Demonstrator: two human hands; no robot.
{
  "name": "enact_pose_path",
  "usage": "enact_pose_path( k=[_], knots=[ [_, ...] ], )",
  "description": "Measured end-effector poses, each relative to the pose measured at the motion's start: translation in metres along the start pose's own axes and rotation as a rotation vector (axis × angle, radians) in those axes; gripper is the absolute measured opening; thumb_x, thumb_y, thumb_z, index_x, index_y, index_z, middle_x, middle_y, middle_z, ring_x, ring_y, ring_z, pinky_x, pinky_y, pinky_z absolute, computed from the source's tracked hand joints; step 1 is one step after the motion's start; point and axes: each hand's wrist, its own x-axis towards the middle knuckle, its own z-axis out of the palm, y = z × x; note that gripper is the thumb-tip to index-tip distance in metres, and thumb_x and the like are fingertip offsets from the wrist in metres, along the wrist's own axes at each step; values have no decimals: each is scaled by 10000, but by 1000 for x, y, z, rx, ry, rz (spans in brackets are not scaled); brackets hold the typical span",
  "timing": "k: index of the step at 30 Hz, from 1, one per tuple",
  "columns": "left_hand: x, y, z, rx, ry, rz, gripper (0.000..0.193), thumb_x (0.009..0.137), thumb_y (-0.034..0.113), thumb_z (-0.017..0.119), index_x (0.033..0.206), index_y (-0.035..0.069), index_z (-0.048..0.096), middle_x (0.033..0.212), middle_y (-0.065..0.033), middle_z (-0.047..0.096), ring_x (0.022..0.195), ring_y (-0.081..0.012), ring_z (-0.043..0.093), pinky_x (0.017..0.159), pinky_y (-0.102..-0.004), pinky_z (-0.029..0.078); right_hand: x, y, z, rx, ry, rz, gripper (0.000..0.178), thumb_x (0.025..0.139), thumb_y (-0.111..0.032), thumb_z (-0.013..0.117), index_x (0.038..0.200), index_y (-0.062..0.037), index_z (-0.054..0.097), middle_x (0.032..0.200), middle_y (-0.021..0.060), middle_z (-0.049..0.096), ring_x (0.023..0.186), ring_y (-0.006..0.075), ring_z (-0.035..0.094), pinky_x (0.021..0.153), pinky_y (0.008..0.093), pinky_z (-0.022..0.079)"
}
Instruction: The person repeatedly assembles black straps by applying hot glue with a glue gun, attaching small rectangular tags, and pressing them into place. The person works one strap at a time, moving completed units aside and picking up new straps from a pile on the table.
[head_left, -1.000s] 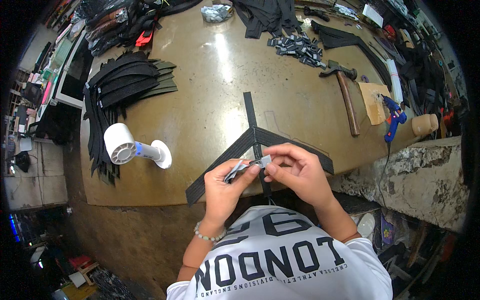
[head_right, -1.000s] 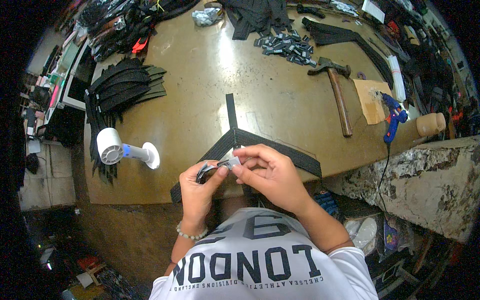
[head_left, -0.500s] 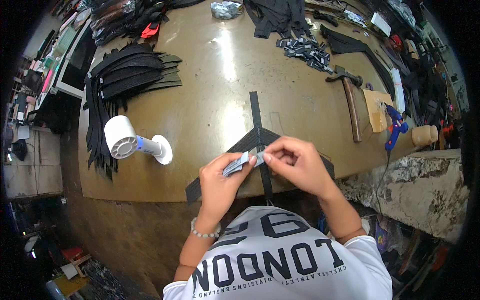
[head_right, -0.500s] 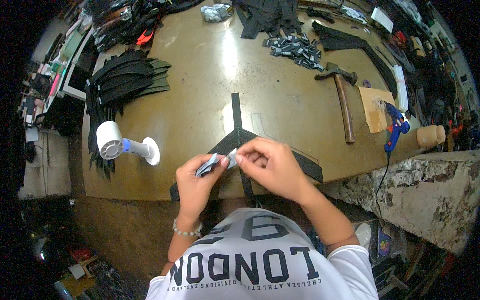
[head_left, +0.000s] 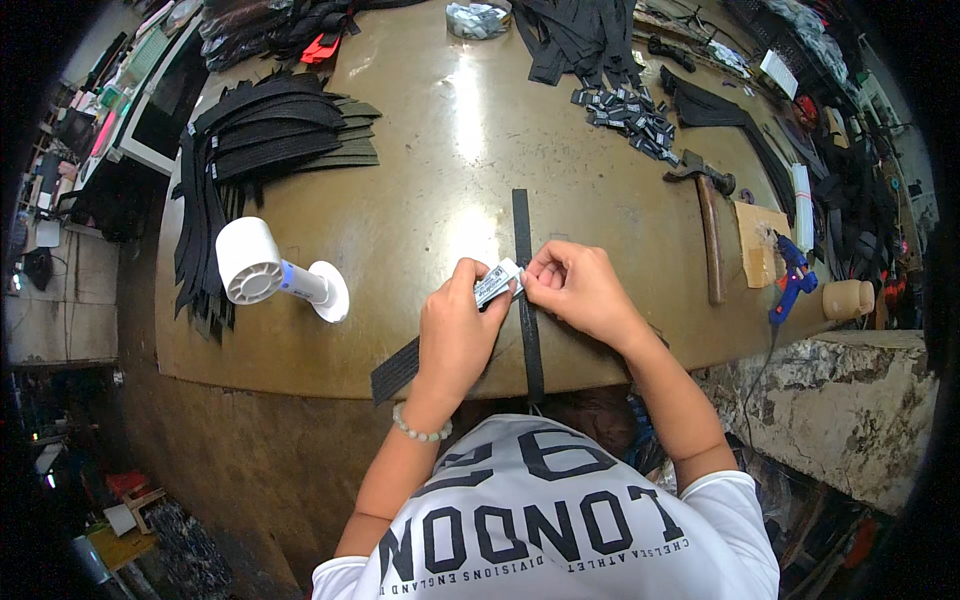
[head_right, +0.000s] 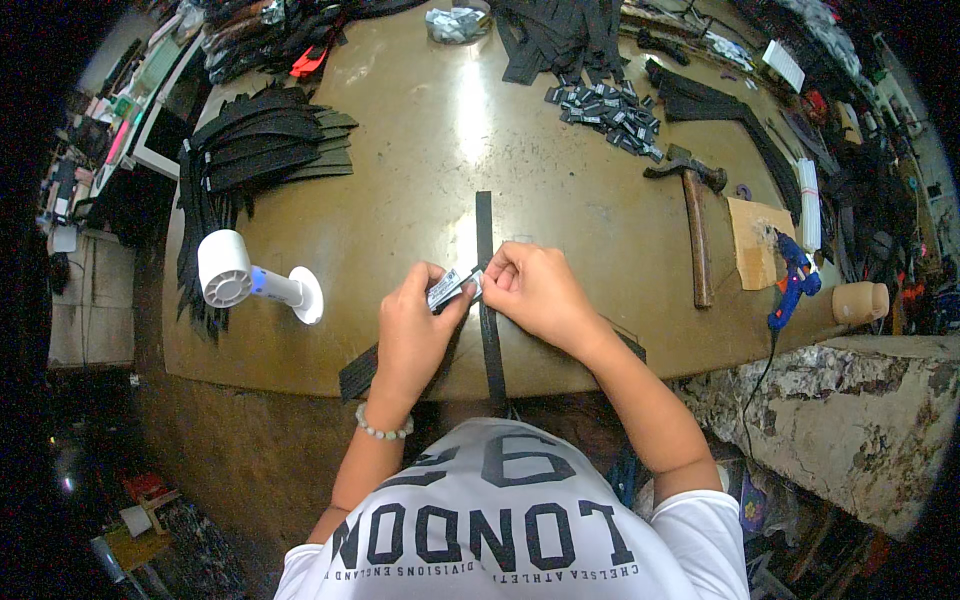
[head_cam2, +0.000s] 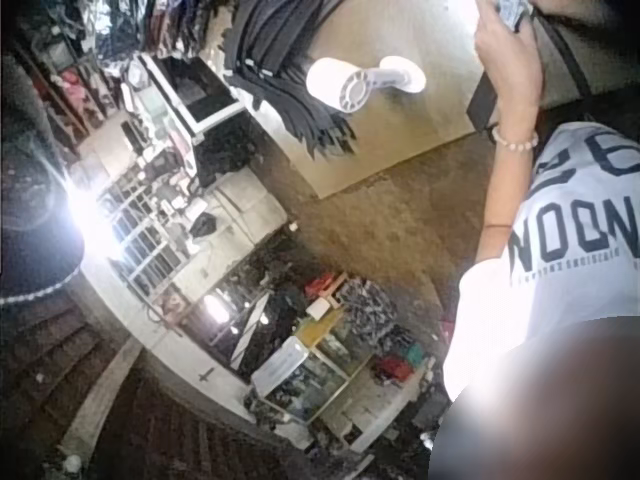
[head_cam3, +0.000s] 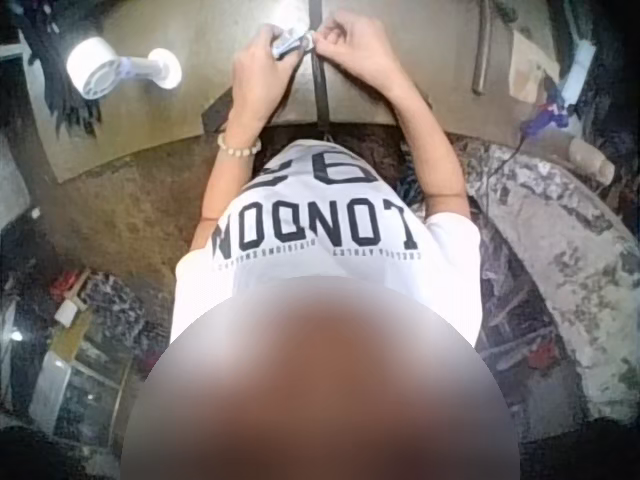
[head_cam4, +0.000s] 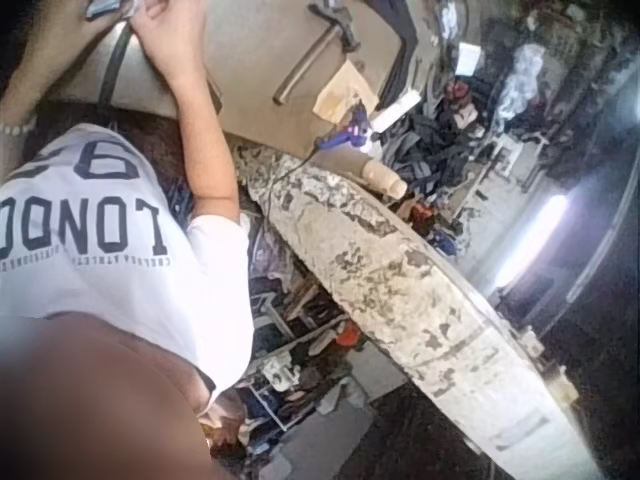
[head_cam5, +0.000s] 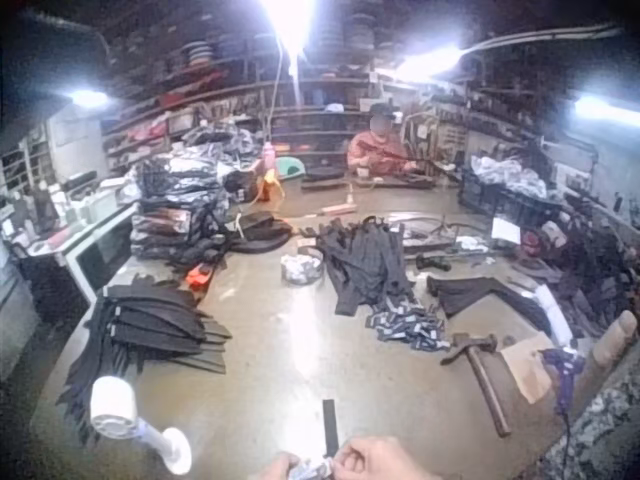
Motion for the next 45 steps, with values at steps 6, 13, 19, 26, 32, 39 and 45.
enact_pose_path(
  k=[6,13,19,26,32,39,45],
  knots=[
    [-1,0,5,13,79,58,260,818,172,782,900,5,600,760,-196,662,665,-337,655,593,-390,496,3,2,4,30,1,5,161,797,-108,725,819,36,655,668,102,647,605,148,620,584,305,508],
    [-1,1,4,3,47,71,218,823,157,769,892,8,624,761,-195,660,664,-350,647,603,-392,491,-16,-24,-27,-14,-153,150,202,862,-75,678,848,-1,491,594,99,613,456,150,588,439,297,469],
    [-3,4,4,-4,60,62,194,831,145,755,900,9,635,771,-199,660,674,-367,644,611,-395,493,-44,-22,-10,-63,-323,258,251,850,-96,697,854,-11,460,587,128,600,470,259,627,473,357,511],
    [-7,-3,5,-25,77,105,168,815,105,741,930,12,663,817,-201,665,736,-367,652,649,-411,500,-22,-5,-8,-242,31,-494,272,792,31,637,1056,-28,611,928,185,627,885,364,644,714,403,543],
    [-8,-6,5,25,33,88,218,817,105,709,1030,59,692,865,-160,658,770,-380,648,668,-445,510,27,18,-18,50,-111,-232,109,878,-4,689,982,30,691,941,79,627,677,155,678,574,250,549],
    [-10,-7,7,39,54,103,244,805,150,726,1039,89,695,853,-134,659,744,-355,659,641,-440,522,36,12,-11,-118,-90,-285,93,865,-12,705,950,25,708,909,74,631,651,149,675,522,252,543],
    [-13,0,13,280,4,136,464,800,203,742,1244,199,606,822,-78,630,659,-308,673,534,-417,524,39,3,-18,-68,-182,-38,108,853,5,679,957,29,672,794,86,659,699,146,686,523,258,537]
  ],
)
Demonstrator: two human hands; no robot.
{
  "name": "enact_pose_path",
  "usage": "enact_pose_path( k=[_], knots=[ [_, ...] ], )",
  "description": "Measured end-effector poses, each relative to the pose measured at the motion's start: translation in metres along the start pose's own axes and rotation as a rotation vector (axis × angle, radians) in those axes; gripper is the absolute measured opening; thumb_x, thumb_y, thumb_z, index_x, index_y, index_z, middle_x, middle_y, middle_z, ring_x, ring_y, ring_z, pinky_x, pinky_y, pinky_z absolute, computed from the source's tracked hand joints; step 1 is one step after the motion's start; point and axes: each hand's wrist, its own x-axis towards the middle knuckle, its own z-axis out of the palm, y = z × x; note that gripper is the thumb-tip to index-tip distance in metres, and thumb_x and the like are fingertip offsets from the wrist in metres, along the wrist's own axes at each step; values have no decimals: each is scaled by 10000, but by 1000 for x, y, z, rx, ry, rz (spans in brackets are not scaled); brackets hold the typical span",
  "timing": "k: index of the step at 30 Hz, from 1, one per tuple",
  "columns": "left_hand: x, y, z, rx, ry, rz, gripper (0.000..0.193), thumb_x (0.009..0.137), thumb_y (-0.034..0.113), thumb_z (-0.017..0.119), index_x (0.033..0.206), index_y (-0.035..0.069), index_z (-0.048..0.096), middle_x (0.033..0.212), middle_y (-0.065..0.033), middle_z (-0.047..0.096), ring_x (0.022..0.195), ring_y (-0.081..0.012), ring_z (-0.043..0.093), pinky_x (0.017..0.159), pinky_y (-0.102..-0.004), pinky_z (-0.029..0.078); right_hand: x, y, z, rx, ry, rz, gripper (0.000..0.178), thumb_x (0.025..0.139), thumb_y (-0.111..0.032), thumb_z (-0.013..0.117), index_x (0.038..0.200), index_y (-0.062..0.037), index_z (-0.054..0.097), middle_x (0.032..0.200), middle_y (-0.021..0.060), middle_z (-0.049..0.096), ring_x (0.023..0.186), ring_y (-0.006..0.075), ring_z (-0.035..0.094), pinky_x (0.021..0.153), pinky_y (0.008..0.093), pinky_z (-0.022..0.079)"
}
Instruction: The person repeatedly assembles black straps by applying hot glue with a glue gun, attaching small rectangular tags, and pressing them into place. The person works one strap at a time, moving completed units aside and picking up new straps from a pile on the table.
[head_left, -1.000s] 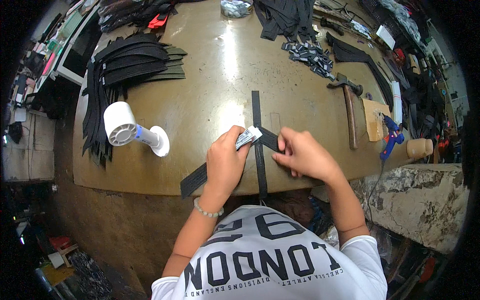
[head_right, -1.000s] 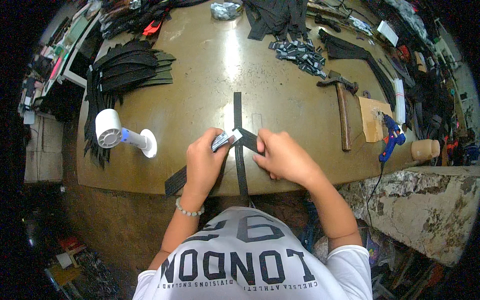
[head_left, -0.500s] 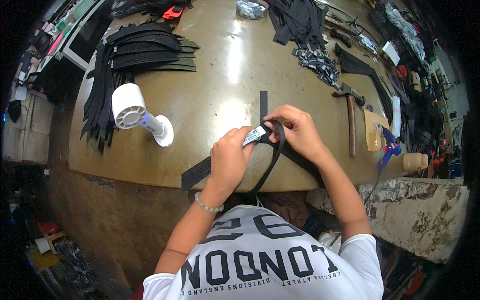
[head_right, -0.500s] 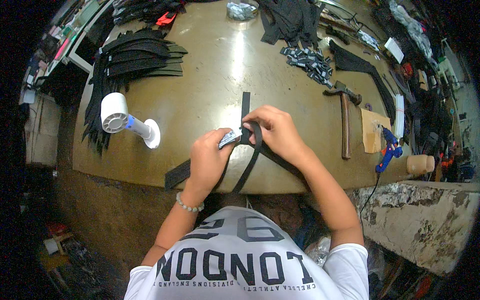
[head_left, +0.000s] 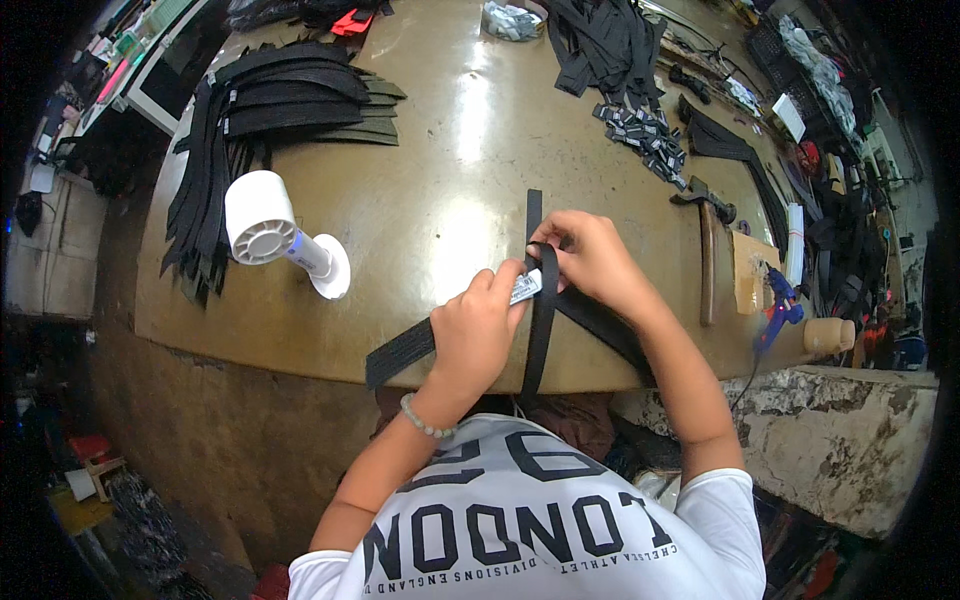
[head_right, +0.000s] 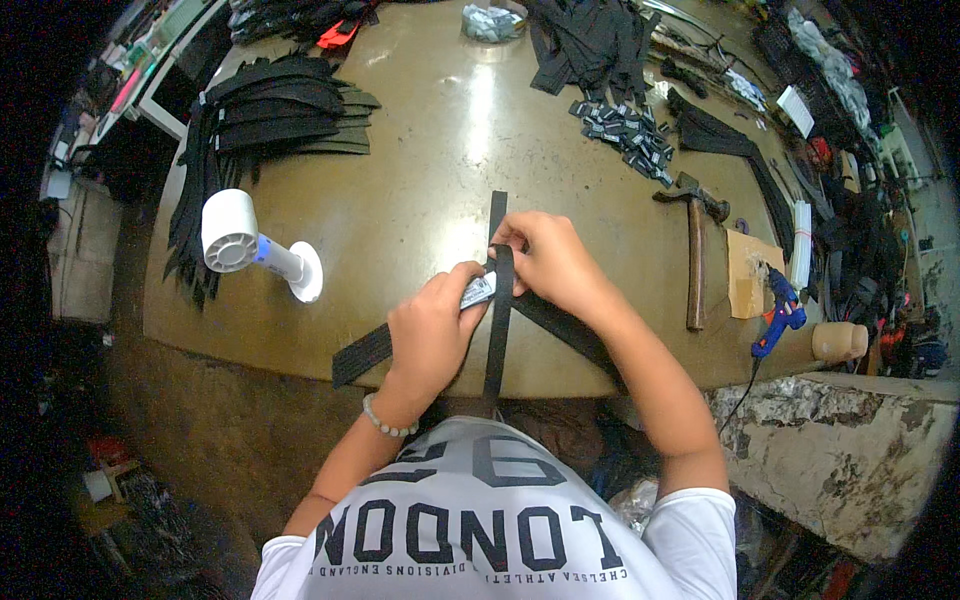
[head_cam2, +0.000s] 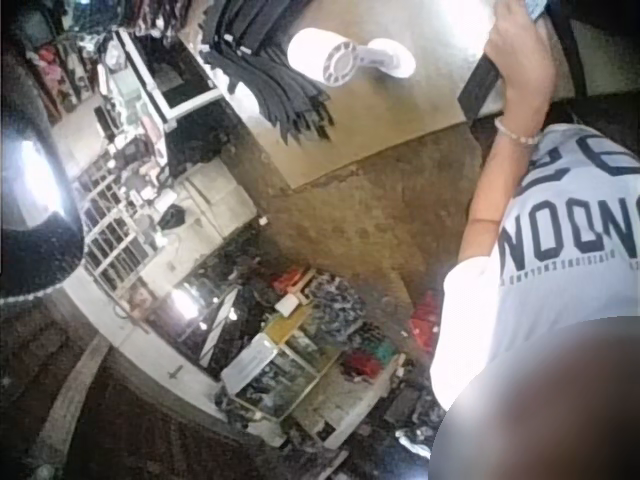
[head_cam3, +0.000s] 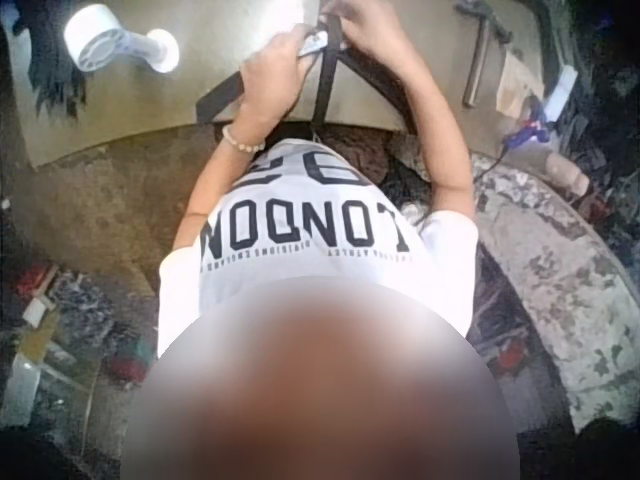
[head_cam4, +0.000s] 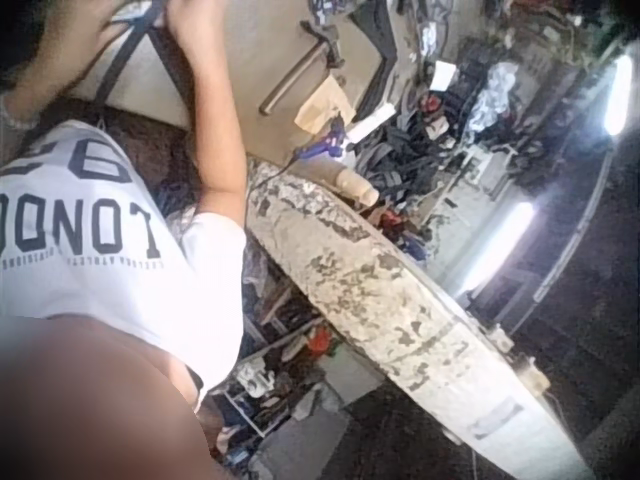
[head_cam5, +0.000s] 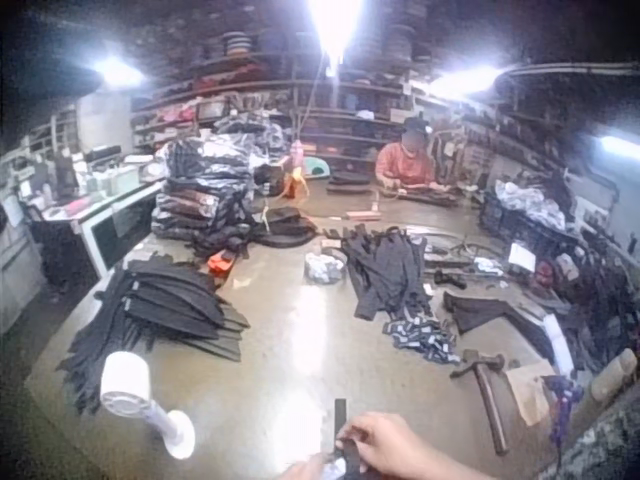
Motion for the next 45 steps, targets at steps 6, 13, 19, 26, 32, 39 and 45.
enact_pose_path(
  k=[6,13,19,26,32,39,45],
  knots=[
    [2,12,-9,235,-188,9,550,842,255,704,1368,273,545,772,-82,616,672,-308,659,562,-437,520,42,-14,-19,-228,409,-249,191,848,62,566,1035,45,598,820,206,671,663,304,702,654,386,563],
    [6,4,-25,15,-131,31,529,860,154,675,1371,207,547,853,-142,653,743,-335,666,641,-417,528,-50,78,-79,-1078,1091,194,526,942,-396,597,1267,15,547,1308,216,544,1179,410,523,968,488,451],
    [-15,-17,-43,-83,42,-10,421,801,78,693,1217,76,631,928,-140,657,798,-340,649,670,-412,516,-90,60,-97,-635,912,443,446,1010,-373,506,933,59,581,798,255,617,738,425,603,709,504,469],
    [-21,-18,-37,-30,-56,4,410,764,82,733,1164,71,642,941,-111,665,792,-325,656,658,-415,516,-103,-31,19,-389,194,101,332,970,-314,588,1043,3,526,698,301,604,672,498,616,557,535,478],
    [-22,-22,-33,-115,22,-6,331,781,83,719,1105,73,648,968,-134,688,826,-344,663,688,-417,523,-118,-25,28,-121,453,-111,334,973,-297,591,1003,25,507,740,298,629,712,501,628,568,524,499],
    [16,6,-74,-144,-243,-32,161,836,103,646,991,68,674,930,-145,683,892,-354,650,749,-462,510,-129,-6,11,-261,556,146,383,1011,-354,519,907,15,527,700,300,570,613,471,560,545,493,436],
    [102,33,-160,120,28,512,121,795,153,705,883,80,746,793,-170,687,760,-346,670,704,-423,531,-125,73,-41,-361,964,162,456,1046,-390,427,940,37,545,754,245,573,658,372,504,645,455,437]
  ],
)
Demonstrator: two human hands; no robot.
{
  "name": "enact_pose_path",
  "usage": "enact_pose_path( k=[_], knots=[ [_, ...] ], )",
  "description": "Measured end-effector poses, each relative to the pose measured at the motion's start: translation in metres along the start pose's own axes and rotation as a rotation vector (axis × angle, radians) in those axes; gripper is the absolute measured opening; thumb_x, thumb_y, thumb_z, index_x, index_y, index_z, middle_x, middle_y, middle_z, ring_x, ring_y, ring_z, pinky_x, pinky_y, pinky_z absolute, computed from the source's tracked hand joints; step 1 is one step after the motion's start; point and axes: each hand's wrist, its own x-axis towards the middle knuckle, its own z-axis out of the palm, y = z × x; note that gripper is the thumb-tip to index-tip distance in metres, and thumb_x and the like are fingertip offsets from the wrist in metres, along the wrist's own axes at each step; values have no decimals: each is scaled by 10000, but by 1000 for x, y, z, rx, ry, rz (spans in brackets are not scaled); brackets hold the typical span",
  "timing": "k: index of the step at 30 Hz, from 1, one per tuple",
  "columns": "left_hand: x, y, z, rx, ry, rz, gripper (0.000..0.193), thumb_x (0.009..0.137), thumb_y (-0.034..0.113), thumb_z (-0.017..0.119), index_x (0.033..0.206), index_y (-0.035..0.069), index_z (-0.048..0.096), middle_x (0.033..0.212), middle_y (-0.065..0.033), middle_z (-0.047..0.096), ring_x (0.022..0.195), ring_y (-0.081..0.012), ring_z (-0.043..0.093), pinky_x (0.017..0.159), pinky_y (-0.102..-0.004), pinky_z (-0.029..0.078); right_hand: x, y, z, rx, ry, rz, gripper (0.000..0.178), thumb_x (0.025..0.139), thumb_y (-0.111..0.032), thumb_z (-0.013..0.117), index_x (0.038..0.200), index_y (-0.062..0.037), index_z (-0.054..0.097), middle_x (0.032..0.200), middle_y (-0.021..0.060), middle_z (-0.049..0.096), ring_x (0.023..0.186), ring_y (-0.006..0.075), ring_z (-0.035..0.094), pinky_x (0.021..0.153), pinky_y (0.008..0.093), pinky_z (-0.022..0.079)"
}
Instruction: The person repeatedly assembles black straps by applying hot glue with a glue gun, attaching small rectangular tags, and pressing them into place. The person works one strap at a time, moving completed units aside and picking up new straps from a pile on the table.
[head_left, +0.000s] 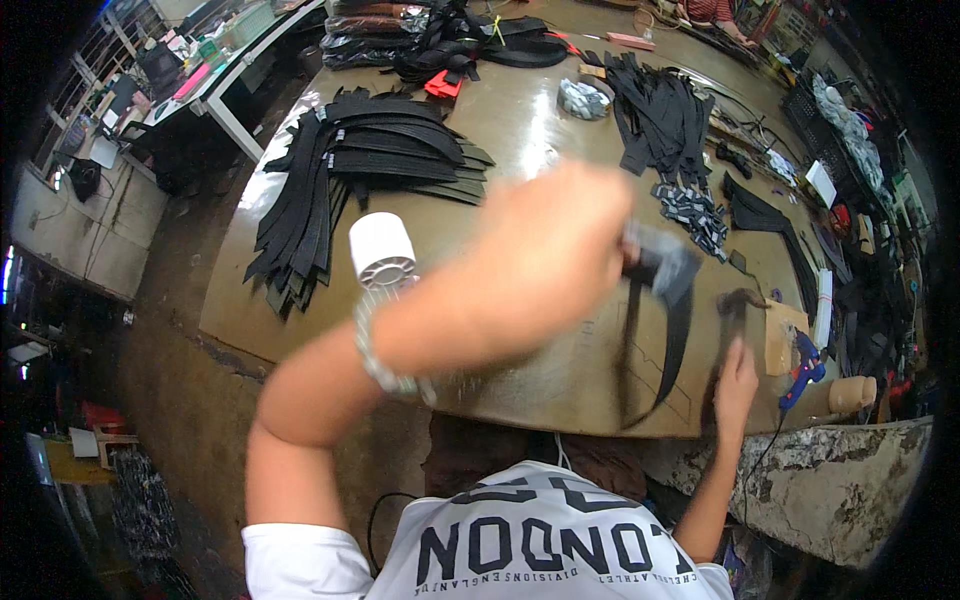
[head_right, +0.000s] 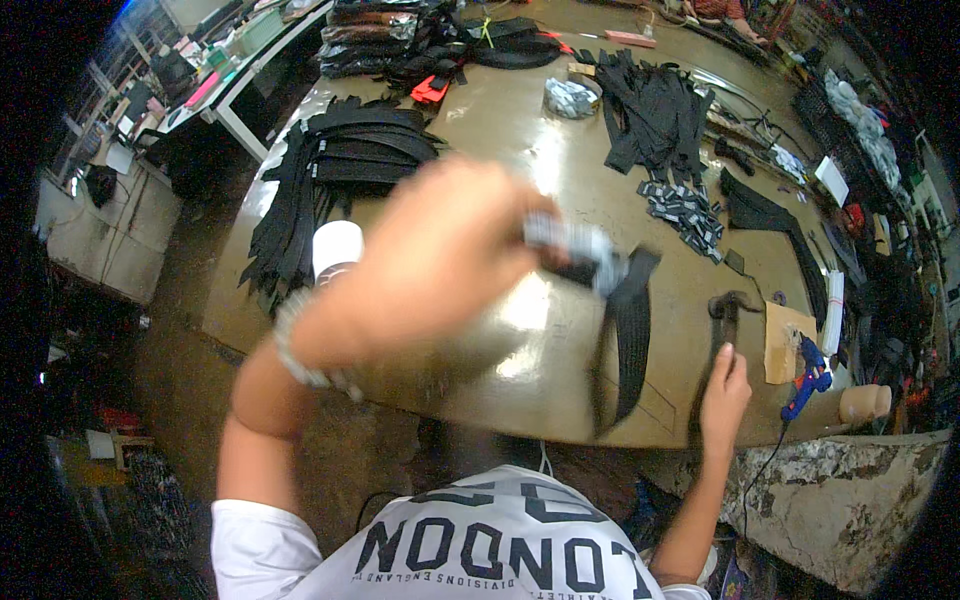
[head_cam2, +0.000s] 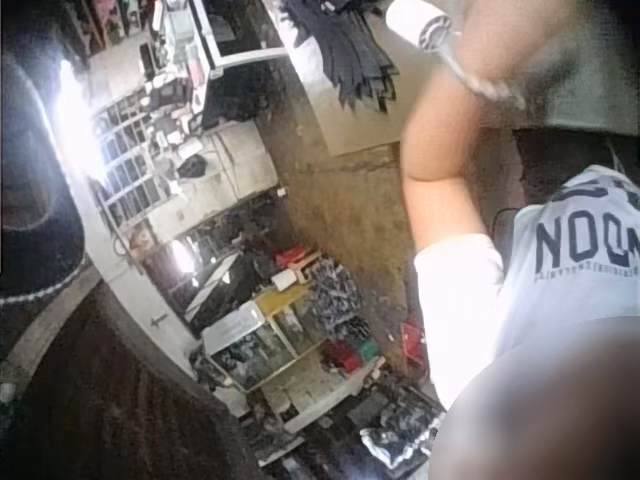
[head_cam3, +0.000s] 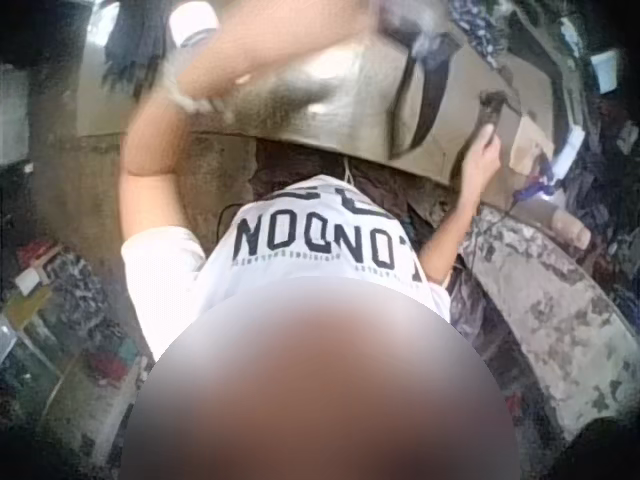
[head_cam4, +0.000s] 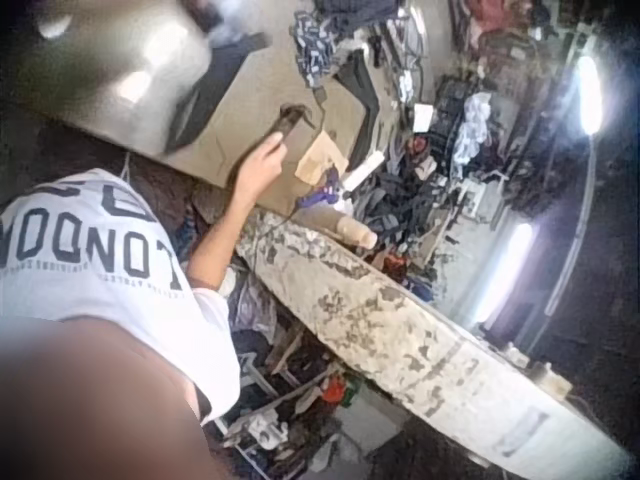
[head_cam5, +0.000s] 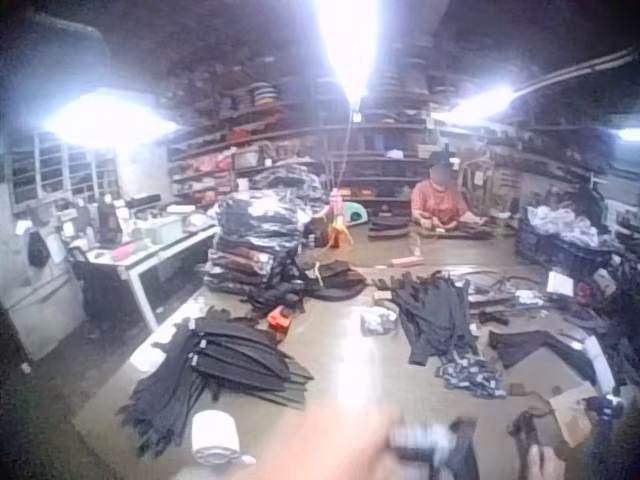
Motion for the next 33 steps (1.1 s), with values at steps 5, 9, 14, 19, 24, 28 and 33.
enact_pose_path(
  k=[5,9,14,19,24,28,33],
  knots=[
    [66,-129,-108,-125,16,-136,301,893,258,699,1028,-11,702,843,-12,684,762,-82,597,695,-253,473,7,9,-6,176,-136,430,489,1044,-409,428,934,48,564,703,200,578,637,325,563,610,443,442],
    [0,-238,-139,-231,240,-754,374,860,359,736,1023,28,677,884,-55,675,765,-125,607,695,-275,474,1,0,0,-8,-8,46,469,1040,-389,439,911,46,556,694,249,567,605,382,547,587,471,423],
    [-98,-318,-93,-285,345,-1078,277,848,371,762,826,108,679,673,83,504,574,-55,417,535,-247,298,5,-17,-3,-114,-40,138,415,1012,-364,504,932,38,572,777,277,606,704,457,591,623,493,444],
    [-112,-288,-115,-187,683,-788,284,964,327,633,764,148,541,685,78,437,599,-23,383,512,-191,260,20,-38,-13,-335,-49,-55,335,942,-344,617,962,-10,600,902,214,645,761,433,622,669,496,490],
    [-149,-143,-136,-547,757,-284,205,1001,248,528,902,69,538,727,69,377,626,-48,357,543,-224,274,44,-36,-25,-360,-309,-73,319,910,-311,655,1029,-18,621,941,187,618,898,398,611,776,475,498],
    [-176,-41,-46,-959,387,-214,231,890,274,671,958,57,632,763,37,497,676,-74,471,594,-236,366,107,-44,-9,-194,-165,-457,328,911,-294,650,1065,-4,640,957,186,623,900,374,617,789,438,500],
    [-159,24,48,-1126,-227,-628,378,797,326,799,1023,33,719,811,-8,614,717,-85,566,642,-240,449,239,-82,104,78,-200,-557,268,933,-225,615,1024,16,688,1014,190,687,954,359,649,829,399,510]
  ],
)
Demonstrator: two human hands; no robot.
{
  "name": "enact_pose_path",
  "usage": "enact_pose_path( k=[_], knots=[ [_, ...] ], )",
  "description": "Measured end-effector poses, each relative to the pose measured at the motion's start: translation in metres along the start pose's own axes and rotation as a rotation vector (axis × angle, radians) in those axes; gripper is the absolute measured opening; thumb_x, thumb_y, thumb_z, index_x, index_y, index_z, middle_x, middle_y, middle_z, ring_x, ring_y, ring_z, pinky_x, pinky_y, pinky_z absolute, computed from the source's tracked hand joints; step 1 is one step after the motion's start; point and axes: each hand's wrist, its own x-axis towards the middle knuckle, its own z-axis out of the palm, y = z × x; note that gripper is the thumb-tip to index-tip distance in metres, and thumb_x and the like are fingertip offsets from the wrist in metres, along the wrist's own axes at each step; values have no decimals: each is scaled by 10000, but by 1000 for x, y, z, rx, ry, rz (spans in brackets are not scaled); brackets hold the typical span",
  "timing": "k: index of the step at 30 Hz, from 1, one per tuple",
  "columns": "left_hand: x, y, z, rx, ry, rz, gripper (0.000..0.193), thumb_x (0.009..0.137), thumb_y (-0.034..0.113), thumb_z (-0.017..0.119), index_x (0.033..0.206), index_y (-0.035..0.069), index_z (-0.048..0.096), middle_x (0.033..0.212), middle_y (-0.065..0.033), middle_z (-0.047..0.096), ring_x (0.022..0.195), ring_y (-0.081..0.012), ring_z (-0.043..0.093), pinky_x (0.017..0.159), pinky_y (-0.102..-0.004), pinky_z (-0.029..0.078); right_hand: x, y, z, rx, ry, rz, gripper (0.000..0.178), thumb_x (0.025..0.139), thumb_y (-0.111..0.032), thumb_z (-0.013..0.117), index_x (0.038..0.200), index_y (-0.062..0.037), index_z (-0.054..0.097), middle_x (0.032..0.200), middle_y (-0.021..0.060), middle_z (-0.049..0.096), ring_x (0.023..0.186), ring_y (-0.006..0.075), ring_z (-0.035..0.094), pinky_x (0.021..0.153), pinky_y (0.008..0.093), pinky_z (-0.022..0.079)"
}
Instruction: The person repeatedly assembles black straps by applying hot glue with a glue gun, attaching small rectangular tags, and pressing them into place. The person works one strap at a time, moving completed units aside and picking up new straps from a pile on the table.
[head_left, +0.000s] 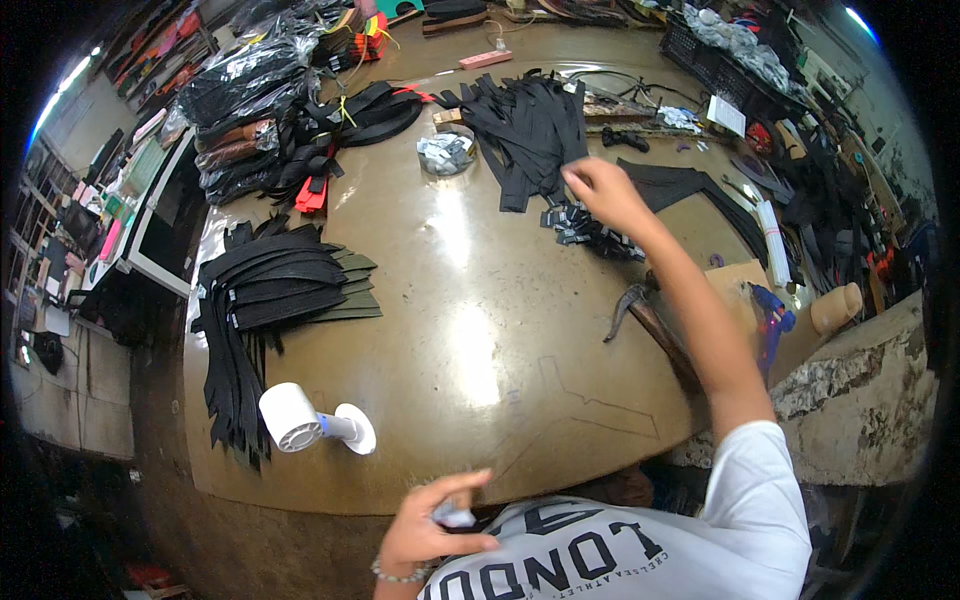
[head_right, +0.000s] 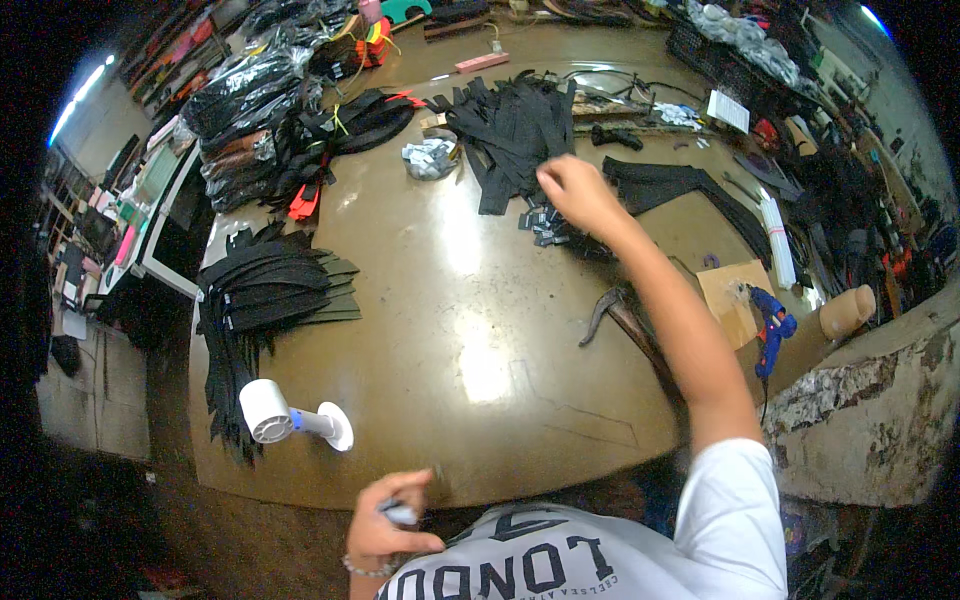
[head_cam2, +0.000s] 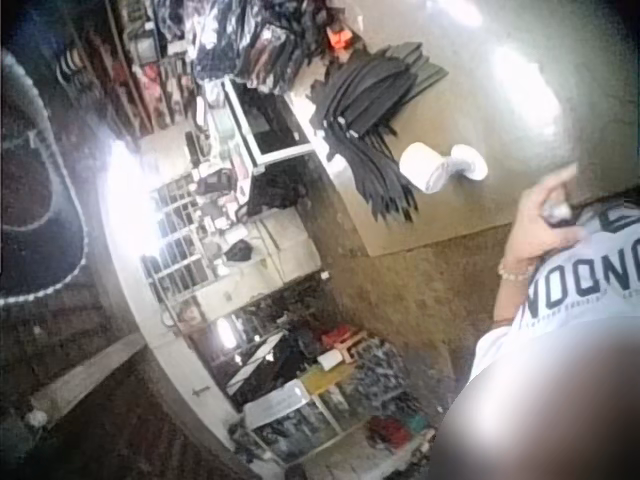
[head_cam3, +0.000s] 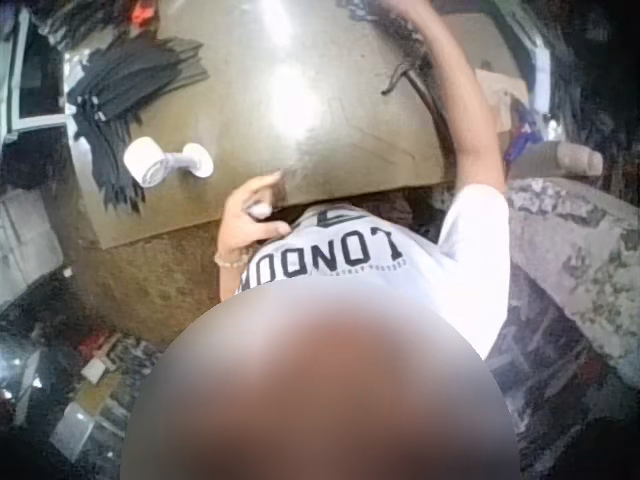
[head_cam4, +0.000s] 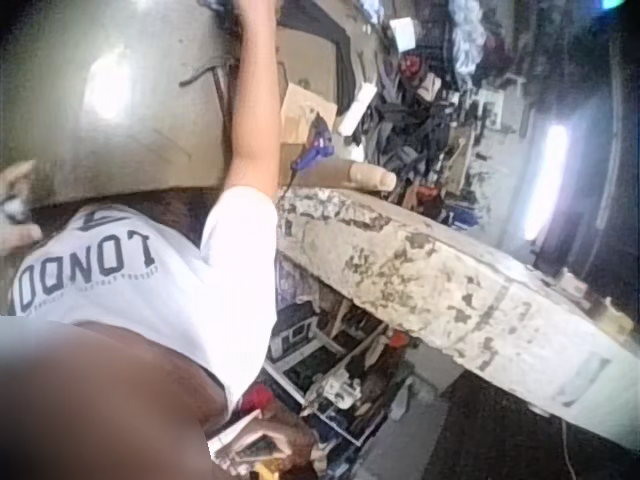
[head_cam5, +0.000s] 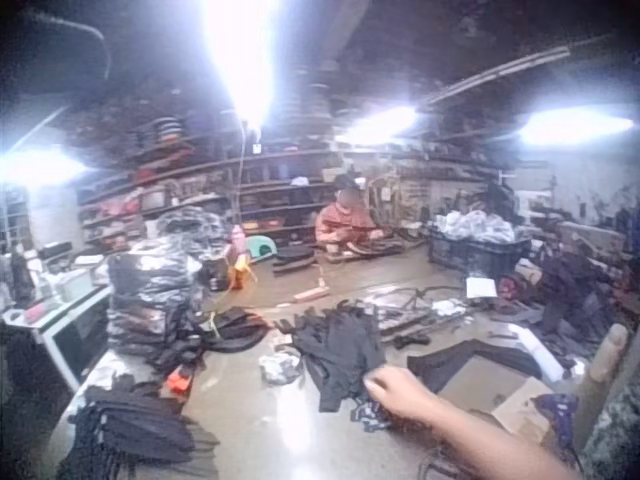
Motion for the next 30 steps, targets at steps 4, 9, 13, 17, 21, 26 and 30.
enact_pose_path(
  k=[4,9,13,17,21,26,30],
  knots=[
    [3,-18,13,-366,-10,-97,443,997,418,527,969,-1,667,743,7,533,647,-70,458,592,-225,383,67,35,61,-178,82,72,263,912,-224,633,1023,3,707,1005,239,673,991,381,643,872,441,515],
    [-12,-28,-12,-229,134,-259,518,1081,398,332,929,-13,607,717,22,435,644,-64,365,585,-212,309,79,13,73,-460,60,203,246,833,-225,736,888,13,714,982,229,669,967,395,659,846,446,538],
    [-6,-25,-11,-171,289,-172,329,1085,280,376,1104,3,553,751,26,414,663,-62,356,588,-219,325,73,-17,60,-608,202,91,132,819,-104,690,905,-12,729,909,158,700,784,300,691,760,409,582],
    [14,-20,-1,-346,154,-132,216,1076,206,409,1139,31,521,754,36,405,660,-58,352,579,-223,334,33,-45,46,516,-43,453,168,868,-167,725,919,-8,711,858,101,697,693,202,673,678,331,587],
    [44,-20,14,-175,232,-122,163,996,192,593,1008,32,621,747,80,459,643,-17,363,555,-202,304,-66,-103,37,1522,-231,763,205,899,-132,714,1029,5,637,914,79,698,711,112,664,649,230,574],
    [72,-22,30,-152,347,-112,176,932,192,693,921,16,689,694,115,453,624,4,350,552,-181,266,-199,-177,27,1665,-298,1023,146,931,-74,662,1027,11,593,887,120,691,700,147,690,627,228,591],
    [74,-25,36,-98,225,-118,191,911,197,722,927,8,702,697,103,500,627,-1,363,546,-190,280,-239,-192,17,1481,-490,898,220,928,-173,696,1035,5,624,873,78,678,717,134,681,623,235,549]
  ],
)
